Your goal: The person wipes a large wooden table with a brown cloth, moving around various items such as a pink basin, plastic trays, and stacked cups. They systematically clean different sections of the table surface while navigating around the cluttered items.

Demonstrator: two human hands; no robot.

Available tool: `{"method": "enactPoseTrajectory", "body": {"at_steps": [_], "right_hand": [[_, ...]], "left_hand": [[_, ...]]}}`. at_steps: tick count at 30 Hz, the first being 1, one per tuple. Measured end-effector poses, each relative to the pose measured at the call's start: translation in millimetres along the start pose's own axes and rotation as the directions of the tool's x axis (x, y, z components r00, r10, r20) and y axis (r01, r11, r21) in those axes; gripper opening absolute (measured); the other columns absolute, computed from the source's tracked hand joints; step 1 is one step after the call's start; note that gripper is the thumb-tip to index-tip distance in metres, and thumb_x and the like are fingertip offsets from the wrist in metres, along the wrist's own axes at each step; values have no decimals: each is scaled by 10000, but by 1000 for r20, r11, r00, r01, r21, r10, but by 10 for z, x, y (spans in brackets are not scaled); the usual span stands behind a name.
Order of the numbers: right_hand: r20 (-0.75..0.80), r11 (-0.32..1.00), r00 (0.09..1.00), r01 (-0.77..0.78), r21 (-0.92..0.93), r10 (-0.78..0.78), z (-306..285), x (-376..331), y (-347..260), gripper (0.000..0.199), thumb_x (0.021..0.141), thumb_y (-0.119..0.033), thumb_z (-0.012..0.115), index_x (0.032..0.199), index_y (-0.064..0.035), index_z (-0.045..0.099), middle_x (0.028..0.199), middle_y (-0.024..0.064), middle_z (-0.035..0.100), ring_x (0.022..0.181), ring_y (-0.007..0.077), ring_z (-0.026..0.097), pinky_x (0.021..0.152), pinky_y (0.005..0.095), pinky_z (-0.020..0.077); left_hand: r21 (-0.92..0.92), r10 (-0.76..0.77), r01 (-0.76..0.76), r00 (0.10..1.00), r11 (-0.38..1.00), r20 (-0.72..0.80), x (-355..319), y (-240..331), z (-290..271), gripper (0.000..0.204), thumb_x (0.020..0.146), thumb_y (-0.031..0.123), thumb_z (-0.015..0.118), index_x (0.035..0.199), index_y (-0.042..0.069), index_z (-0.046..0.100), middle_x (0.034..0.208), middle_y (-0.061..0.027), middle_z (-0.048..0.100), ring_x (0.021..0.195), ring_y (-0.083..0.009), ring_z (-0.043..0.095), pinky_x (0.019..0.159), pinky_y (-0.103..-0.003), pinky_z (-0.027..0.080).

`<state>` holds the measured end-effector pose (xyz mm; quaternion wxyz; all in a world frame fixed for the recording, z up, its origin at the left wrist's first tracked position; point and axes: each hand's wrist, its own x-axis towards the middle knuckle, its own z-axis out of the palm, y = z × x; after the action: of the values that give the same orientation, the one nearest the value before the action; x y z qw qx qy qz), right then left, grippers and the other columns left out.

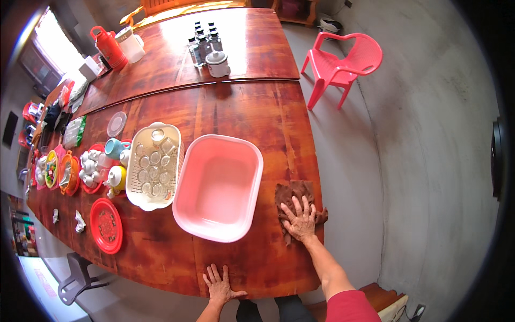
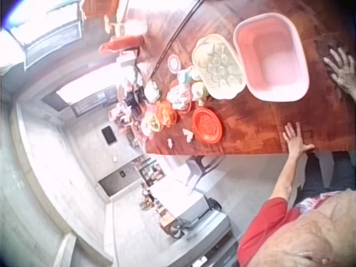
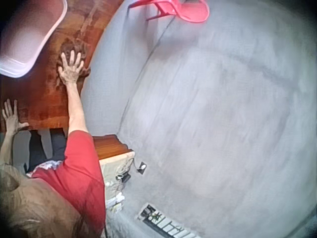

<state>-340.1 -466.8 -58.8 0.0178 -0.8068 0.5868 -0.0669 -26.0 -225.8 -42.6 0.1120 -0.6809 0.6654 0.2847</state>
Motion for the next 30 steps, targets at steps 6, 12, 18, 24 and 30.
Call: {"method": "enactPoseTrajectory", "body": {"at_steps": [6,12,18,24,30], "right_hand": [[-156,997,986,-71,-29,65,186,1097,287,639,795,-376,671,1401,-397,471,1541,65,289,1420,404,208,1068,656,233],[-154,996,987,-61,-60,51,308,1800,183,622,859,-422,626,1442,-402,412,1579,87,208,1420,465,168,1033,712,224],[-150,1000,989,8,-27,-12,379,1259,-226,665,811,-419,668,1432,-426,431,1571,83,252,1422,444,210,1053,712,223],[-198,997,980,4,75,11,250,413,-873,586,778,-408,719,1336,-371,547,1545,104,279,1423,440,202,1028,714,260],[-30,991,998,59,121,-56,7,-867,-1443,522,818,-418,668,1319,-313,567,1498,108,330,1419,409,202,1039,684,251]], "left_hand": [[257,-21,23,1000,966,-11,-43,49,-36,1400,487,944,554,1541,93,201,1547,-365,5,1441,-500,-57,1106,-673,-5],[185,23,-11,998,983,-64,9,87,-31,1414,480,926,584,1503,13,239,1521,-400,25,1429,-522,-2,1102,-675,63],[136,5,1,999,991,-43,-40,80,-20,1425,469,912,613,1511,24,220,1535,-375,19,1431,-516,-6,1109,-670,38],[147,72,-48,985,988,-159,19,46,11,1447,466,922,606,1513,7,205,1540,-367,-20,1424,-515,-9,1103,-662,33],[103,32,-25,997,994,-67,22,67,30,1506,461,865,682,1552,53,35,1554,-347,-81,1442,-501,-98,1117,-654,4]]}}
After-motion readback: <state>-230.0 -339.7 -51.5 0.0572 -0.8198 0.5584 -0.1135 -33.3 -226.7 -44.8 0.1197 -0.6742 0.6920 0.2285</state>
